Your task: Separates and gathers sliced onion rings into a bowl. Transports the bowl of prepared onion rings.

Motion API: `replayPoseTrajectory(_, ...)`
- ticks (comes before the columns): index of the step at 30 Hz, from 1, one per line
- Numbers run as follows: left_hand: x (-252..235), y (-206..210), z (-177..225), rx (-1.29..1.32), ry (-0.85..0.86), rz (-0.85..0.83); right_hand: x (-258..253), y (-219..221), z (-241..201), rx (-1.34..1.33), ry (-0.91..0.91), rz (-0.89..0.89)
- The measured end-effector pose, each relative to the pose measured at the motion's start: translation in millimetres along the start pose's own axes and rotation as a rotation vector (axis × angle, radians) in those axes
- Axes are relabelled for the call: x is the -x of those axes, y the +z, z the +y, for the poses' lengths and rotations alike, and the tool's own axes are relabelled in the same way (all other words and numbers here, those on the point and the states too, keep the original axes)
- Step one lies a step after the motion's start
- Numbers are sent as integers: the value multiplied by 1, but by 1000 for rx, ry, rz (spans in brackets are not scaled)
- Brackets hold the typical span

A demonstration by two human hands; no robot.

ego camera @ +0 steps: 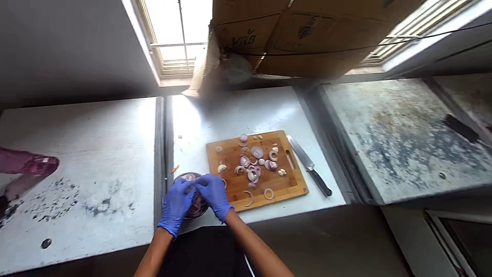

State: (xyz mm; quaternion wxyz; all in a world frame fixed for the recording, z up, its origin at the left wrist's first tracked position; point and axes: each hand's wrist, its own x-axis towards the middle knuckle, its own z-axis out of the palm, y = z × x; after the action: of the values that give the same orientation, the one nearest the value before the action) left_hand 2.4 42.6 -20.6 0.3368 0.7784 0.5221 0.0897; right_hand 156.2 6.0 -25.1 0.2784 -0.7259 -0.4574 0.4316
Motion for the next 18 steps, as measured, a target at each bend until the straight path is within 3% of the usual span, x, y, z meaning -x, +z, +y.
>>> replayPoseTrajectory(4, -7, 7, 2, -113, -2, -14, 1, -23, 22, -46, 48, 142)
replayPoseTrajectory(10, -16, 7, 14, -309, -51, -131, 7, -109, 114, 308, 165, 522)
replayPoseTrajectory(13, -11, 8, 13, -262, -51, -1, 8, -119, 141, 534, 130, 462)
replayPoseTrajectory(18, 8, 4, 20, -222, -39, 224, 4, -87, 166, 793, -23, 406)
